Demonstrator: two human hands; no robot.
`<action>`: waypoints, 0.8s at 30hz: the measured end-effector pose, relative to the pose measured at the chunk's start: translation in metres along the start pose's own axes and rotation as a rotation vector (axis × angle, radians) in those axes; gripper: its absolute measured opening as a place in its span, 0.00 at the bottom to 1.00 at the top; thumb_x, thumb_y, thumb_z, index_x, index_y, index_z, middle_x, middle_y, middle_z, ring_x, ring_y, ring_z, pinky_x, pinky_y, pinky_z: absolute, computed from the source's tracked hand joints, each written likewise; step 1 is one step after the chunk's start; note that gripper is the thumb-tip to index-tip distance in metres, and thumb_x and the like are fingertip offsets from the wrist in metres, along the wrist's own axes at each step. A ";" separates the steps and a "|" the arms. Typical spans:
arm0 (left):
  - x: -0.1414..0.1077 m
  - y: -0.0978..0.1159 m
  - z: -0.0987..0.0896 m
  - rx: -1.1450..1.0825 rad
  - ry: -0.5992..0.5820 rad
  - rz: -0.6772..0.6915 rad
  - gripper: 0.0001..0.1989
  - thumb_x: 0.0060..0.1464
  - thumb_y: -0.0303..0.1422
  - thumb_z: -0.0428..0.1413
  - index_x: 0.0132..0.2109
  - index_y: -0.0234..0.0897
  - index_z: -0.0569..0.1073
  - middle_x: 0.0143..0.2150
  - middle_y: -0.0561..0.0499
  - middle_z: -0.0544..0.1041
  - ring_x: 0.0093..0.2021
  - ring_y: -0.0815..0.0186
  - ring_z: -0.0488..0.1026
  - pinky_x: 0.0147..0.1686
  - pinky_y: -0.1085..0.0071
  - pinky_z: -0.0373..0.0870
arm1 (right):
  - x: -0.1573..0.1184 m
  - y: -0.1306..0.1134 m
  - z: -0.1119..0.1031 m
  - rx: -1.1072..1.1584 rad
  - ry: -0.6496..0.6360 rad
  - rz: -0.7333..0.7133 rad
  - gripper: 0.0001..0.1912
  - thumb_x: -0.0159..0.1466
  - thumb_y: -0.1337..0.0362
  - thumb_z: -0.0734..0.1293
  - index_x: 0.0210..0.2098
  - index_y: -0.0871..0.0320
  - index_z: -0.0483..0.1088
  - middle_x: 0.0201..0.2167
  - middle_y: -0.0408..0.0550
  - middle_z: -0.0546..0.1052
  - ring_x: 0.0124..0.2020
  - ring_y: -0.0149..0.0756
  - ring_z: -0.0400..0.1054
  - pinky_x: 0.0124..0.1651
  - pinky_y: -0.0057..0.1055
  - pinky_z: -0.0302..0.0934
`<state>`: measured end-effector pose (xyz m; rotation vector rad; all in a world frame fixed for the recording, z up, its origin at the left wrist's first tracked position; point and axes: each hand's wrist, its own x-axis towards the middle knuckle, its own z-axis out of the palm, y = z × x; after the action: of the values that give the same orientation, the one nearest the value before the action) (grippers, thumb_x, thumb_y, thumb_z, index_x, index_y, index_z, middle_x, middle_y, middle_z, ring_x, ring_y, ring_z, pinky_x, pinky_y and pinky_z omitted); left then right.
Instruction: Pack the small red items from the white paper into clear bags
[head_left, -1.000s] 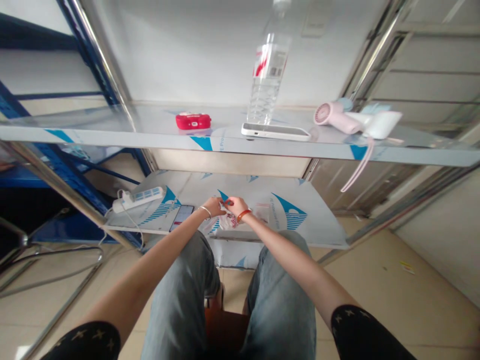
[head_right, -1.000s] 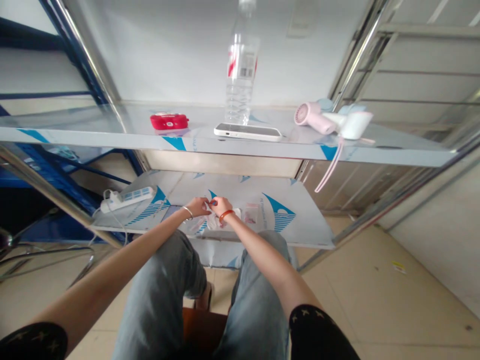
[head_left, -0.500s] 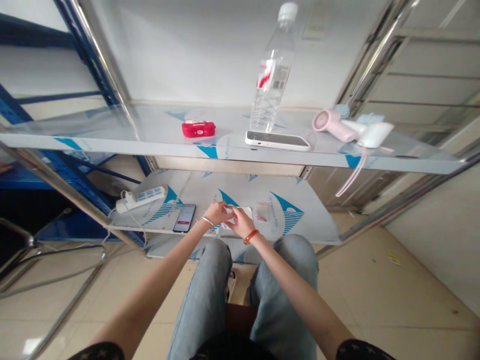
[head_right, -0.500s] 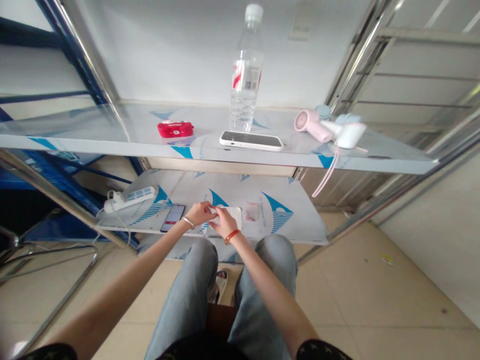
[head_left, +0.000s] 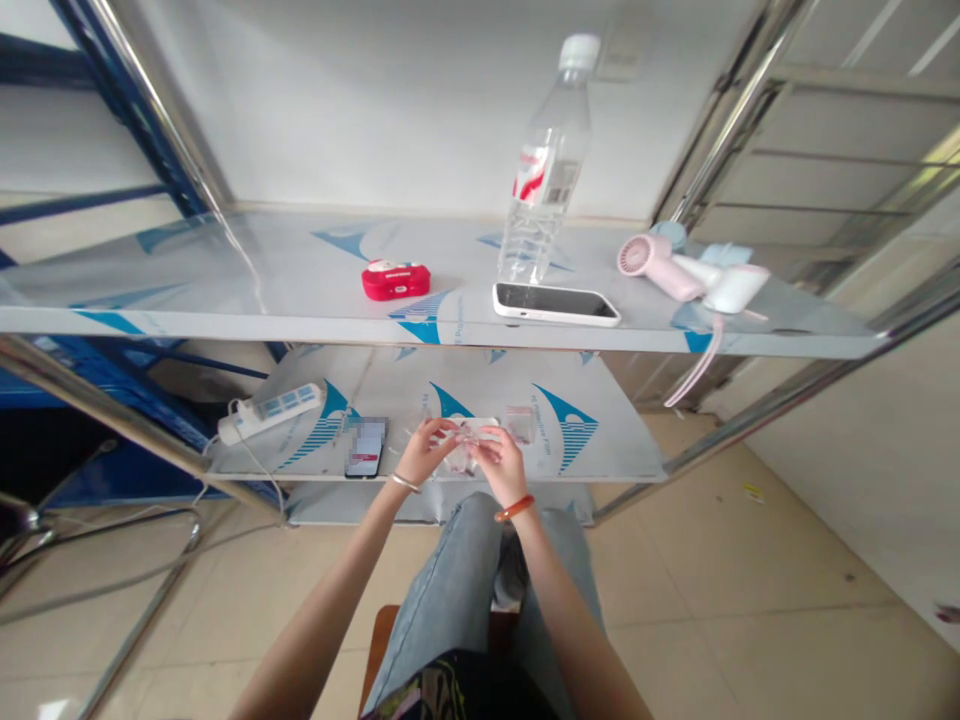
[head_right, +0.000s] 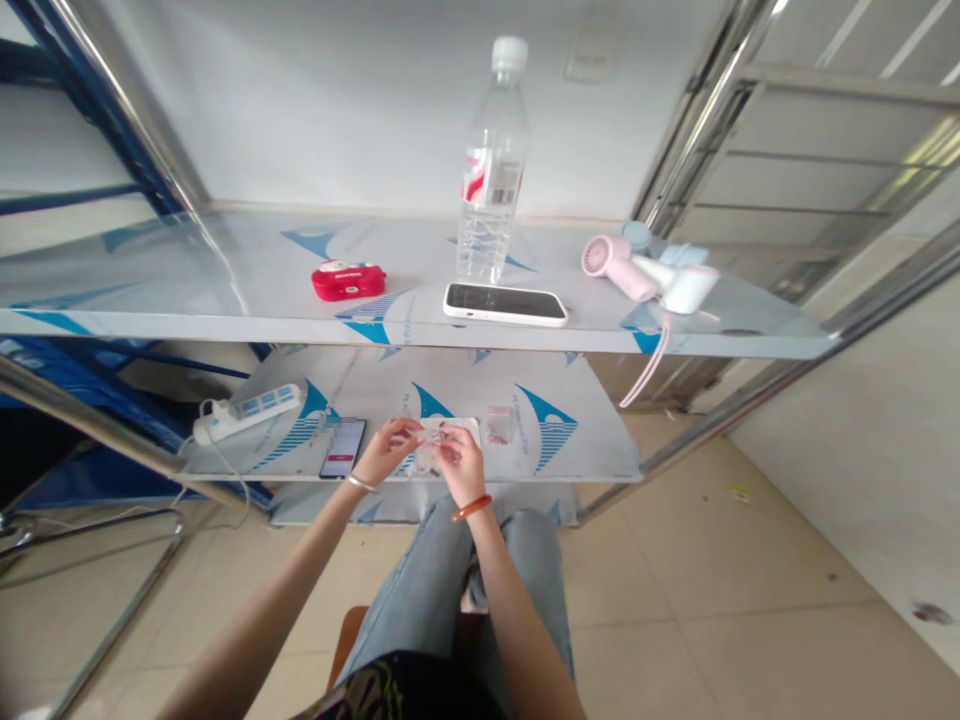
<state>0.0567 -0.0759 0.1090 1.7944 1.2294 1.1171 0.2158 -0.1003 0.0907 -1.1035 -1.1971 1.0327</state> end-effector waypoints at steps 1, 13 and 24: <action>-0.003 0.001 0.002 -0.119 -0.021 -0.025 0.16 0.51 0.44 0.56 0.39 0.34 0.73 0.38 0.46 0.75 0.37 0.66 0.73 0.37 0.71 0.69 | -0.001 -0.003 -0.004 0.052 -0.016 0.049 0.20 0.50 0.57 0.72 0.38 0.59 0.67 0.33 0.51 0.77 0.35 0.38 0.73 0.38 0.32 0.66; -0.031 0.030 0.031 -0.560 0.099 -0.278 0.21 0.44 0.47 0.61 0.33 0.33 0.69 0.26 0.51 0.75 0.24 0.68 0.74 0.28 0.72 0.71 | -0.018 -0.024 -0.031 0.180 -0.029 0.227 0.18 0.54 0.50 0.70 0.33 0.59 0.70 0.32 0.48 0.77 0.24 0.33 0.70 0.24 0.26 0.60; -0.051 0.035 0.038 -0.464 0.175 -0.334 0.21 0.44 0.48 0.59 0.33 0.33 0.69 0.32 0.49 0.76 0.22 0.67 0.74 0.23 0.74 0.69 | -0.040 -0.021 -0.032 0.197 0.024 0.237 0.18 0.52 0.50 0.71 0.32 0.58 0.69 0.31 0.47 0.76 0.25 0.33 0.69 0.21 0.25 0.59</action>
<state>0.0944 -0.1374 0.1113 1.1215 1.1937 1.2538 0.2439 -0.1463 0.1031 -1.1157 -0.9375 1.2857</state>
